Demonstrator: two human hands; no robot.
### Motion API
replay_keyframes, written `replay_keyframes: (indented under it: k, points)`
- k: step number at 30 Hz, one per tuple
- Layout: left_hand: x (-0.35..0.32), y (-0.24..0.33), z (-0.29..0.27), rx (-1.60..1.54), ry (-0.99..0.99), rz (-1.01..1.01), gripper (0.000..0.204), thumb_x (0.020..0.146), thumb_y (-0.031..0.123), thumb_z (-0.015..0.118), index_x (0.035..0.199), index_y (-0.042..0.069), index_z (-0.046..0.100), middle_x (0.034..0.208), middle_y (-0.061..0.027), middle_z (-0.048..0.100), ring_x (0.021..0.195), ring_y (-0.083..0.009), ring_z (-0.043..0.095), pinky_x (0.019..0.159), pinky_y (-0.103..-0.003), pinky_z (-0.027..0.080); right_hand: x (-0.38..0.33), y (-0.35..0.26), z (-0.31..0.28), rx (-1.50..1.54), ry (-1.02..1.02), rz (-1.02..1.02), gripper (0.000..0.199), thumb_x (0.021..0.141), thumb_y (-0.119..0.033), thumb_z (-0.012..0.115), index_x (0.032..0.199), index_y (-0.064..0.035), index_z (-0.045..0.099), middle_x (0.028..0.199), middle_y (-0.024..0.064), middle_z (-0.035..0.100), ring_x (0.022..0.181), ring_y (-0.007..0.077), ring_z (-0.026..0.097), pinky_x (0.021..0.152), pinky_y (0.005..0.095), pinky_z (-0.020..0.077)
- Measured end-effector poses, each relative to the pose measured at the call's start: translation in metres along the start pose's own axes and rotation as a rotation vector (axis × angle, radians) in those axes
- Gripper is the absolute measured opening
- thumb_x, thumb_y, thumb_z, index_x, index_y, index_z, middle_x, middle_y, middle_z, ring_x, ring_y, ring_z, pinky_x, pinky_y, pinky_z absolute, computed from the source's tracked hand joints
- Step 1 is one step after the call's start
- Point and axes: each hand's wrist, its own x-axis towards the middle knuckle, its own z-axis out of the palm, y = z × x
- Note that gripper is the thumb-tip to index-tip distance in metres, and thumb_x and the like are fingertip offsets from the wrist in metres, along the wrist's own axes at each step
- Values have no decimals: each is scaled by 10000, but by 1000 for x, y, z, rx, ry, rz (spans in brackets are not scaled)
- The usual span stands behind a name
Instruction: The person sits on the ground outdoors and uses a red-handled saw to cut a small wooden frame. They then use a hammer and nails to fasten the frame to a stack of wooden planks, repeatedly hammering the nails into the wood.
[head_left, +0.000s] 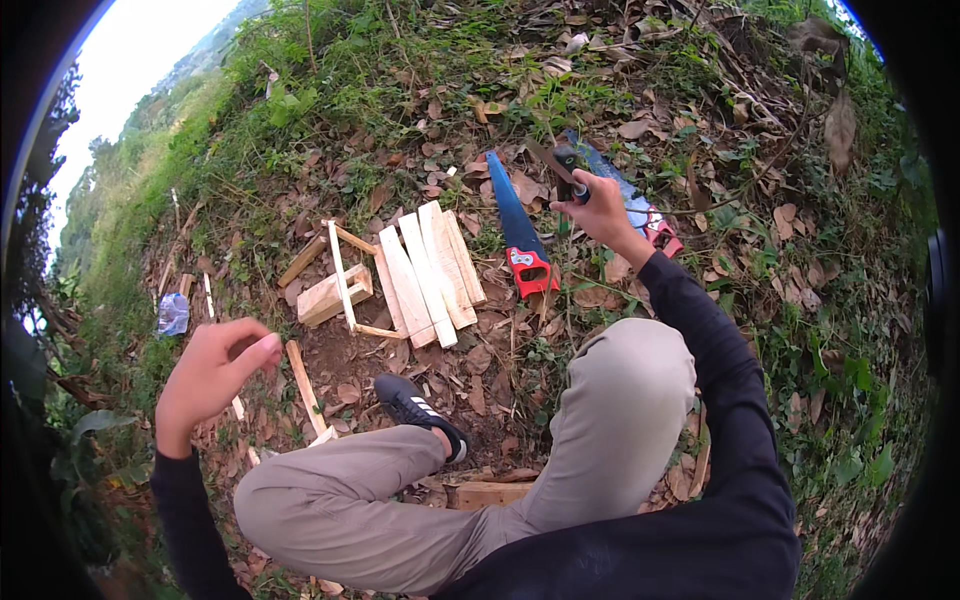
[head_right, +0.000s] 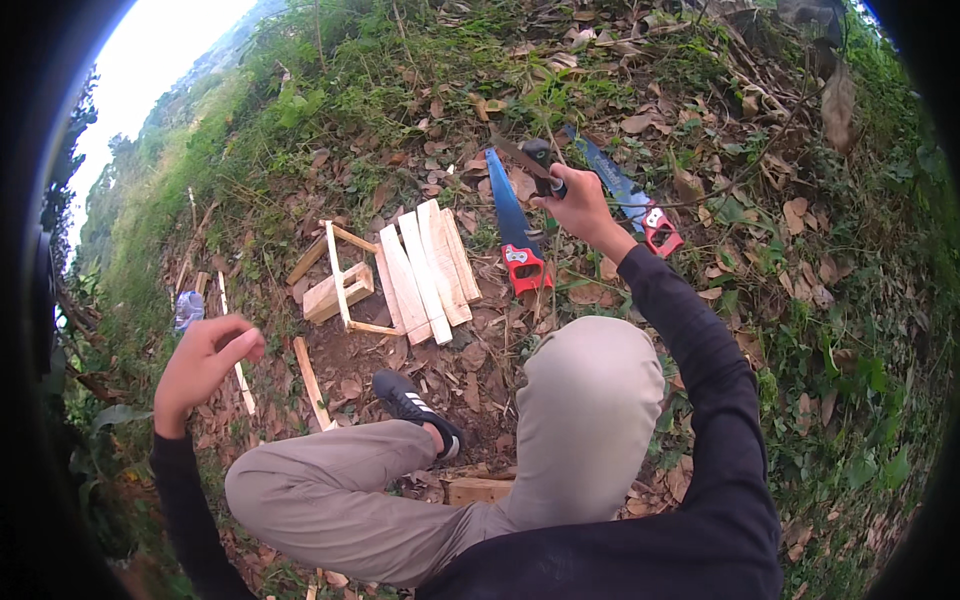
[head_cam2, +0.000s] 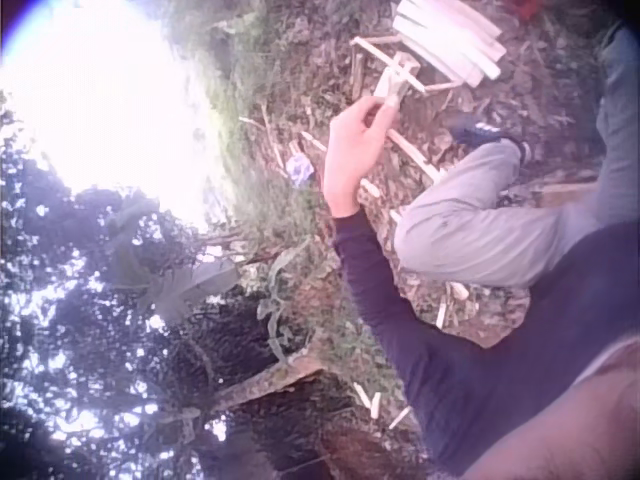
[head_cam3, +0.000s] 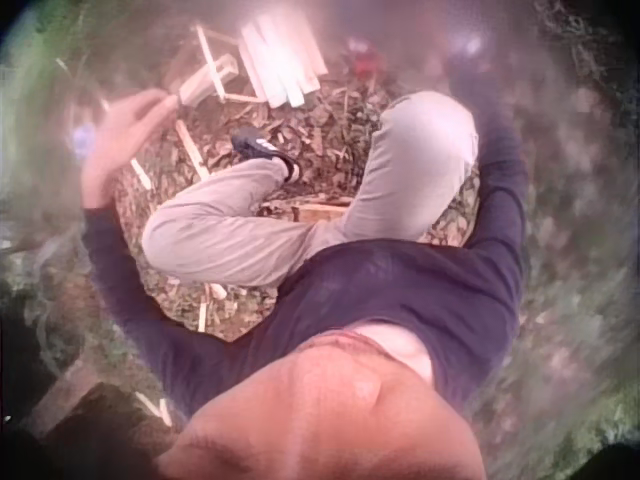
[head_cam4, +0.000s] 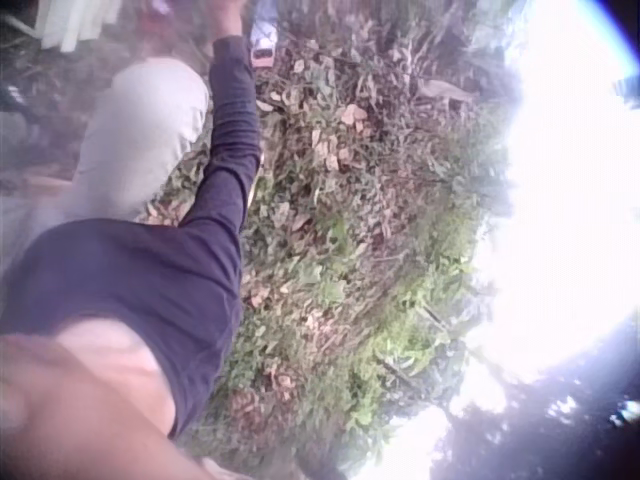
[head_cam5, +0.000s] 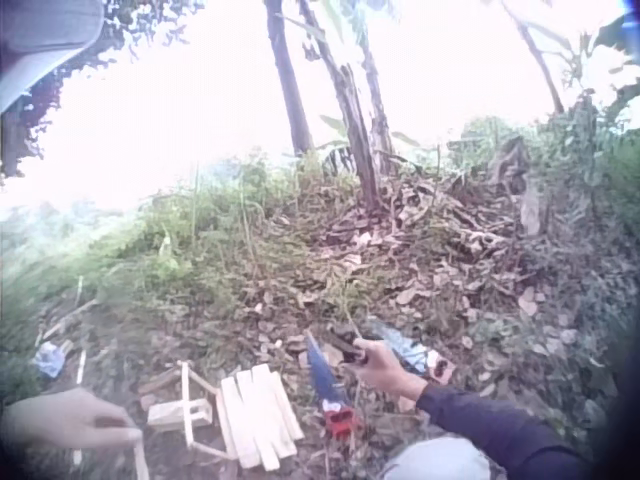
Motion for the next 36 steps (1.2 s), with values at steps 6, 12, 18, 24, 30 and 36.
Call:
replay_keyframes:
  k: [6,12,18,24,30,36]
  points:
    - [114,31,55,159,-441,-67,531,1020,444,500,970,-43,706,892,-128,748,790,-200,749,678,-321,599,44,-83,22,141,168,6,414,752,-300,890,745,-44,564,608,41,537,567,116,529,559,311,435]
    - [138,-36,149,-163,-449,-83,568,1001,463,498,1264,-31,603,996,-164,744,796,-229,756,655,-350,618,96,-88,5,112,-14,228,385,731,-186,922,709,-78,553,680,-37,581,570,47,506,538,243,424]
    - [107,-139,172,-500,-406,-220,552,1005,471,507,1288,3,579,1140,-143,701,814,-239,753,670,-359,601,145,-148,-128,35,-229,73,264,761,-205,899,872,-82,694,688,-83,534,662,47,553,651,233,459]
    - [86,-131,126,-641,-216,-49,514,1013,469,486,1272,39,598,1140,-100,711,885,-202,740,724,-354,565,159,-230,-227,-298,-267,24,240,806,-201,857,884,-55,684,717,-18,617,694,86,630,652,231,496]
    - [74,-109,103,-874,142,73,429,1008,434,537,1178,54,639,1032,-87,739,811,-142,723,677,-299,543,106,-275,-272,-360,-108,188,263,800,-187,863,939,-56,683,780,-28,649,686,61,616,643,235,527]
    - [85,-26,121,-858,316,611,513,925,328,722,1316,32,568,1191,-147,685,1091,-232,681,885,-342,540,83,-321,-174,-165,-225,-70,281,763,-187,885,816,-26,662,678,-14,609,621,72,624,544,240,515]
